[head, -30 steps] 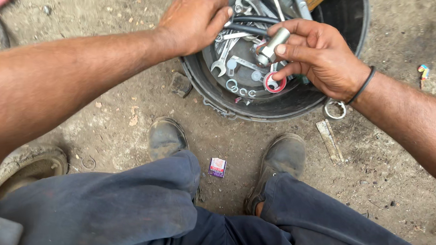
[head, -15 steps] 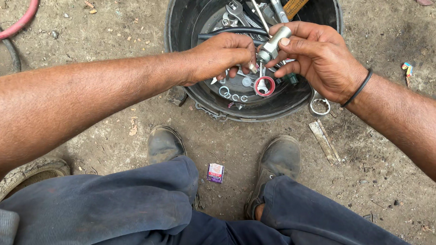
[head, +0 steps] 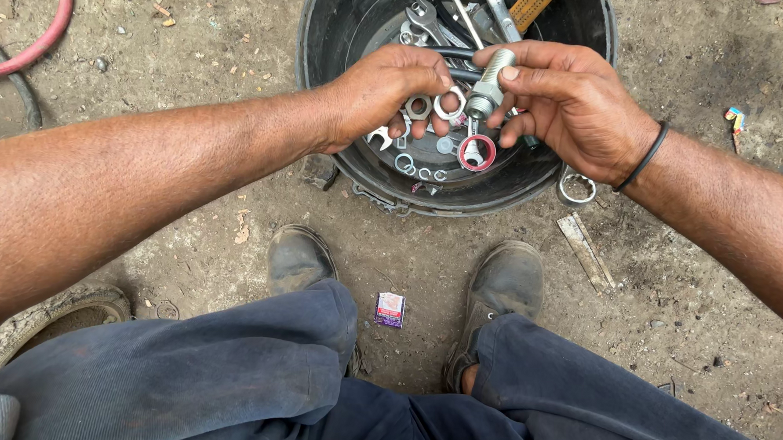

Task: The person repeatedly picks up metal pipe fittings, nuts, and washers from a bucket, threads them together by hand, and places the assembled pieces back into the bucket. The process is repeated multiple times with different fittings.

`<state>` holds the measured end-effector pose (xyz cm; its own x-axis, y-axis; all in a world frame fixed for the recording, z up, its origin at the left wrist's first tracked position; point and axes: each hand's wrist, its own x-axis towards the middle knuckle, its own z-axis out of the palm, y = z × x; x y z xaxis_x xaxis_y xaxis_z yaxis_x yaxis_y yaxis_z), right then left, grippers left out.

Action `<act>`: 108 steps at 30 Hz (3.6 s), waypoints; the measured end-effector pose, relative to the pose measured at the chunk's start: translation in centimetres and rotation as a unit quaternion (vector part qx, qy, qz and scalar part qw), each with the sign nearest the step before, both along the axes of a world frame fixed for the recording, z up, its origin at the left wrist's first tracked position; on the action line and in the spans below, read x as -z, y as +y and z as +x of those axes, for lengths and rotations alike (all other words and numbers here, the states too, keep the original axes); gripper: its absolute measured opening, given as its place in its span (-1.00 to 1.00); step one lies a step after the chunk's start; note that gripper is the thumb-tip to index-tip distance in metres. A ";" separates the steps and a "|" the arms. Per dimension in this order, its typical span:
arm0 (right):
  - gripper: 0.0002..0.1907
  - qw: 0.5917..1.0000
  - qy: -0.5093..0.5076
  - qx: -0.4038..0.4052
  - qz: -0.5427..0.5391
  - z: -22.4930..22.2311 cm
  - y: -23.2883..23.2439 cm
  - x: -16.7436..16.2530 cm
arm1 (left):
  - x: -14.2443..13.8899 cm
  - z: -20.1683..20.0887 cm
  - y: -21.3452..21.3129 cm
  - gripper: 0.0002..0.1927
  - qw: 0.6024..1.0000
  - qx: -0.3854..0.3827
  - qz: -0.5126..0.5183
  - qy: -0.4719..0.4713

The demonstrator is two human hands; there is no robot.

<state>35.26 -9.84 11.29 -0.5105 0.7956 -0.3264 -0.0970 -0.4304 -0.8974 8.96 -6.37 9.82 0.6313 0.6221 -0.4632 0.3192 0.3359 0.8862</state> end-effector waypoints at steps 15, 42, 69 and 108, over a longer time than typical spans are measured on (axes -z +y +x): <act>-0.55 0.999 -0.025 -0.031 -0.016 -1.1 0.0 0.1 | 0.4 -0.7 0.5 -0.83 0.999 -0.047 0.005 -0.006; -0.59 0.993 -0.104 -0.059 0.006 -0.6 0.0 2.4 | 2.8 -0.6 0.4 -0.85 0.999 -0.046 0.015 0.019; -0.75 0.971 -0.198 0.028 0.131 -7.7 6.4 8.7 | 8.3 -4.0 5.7 -0.49 0.995 -0.031 -0.090 0.010; -0.87 0.968 -0.230 -0.030 0.093 -6.5 8.6 11.2 | 12.3 -5.2 7.7 -0.57 0.990 -0.035 0.100 0.089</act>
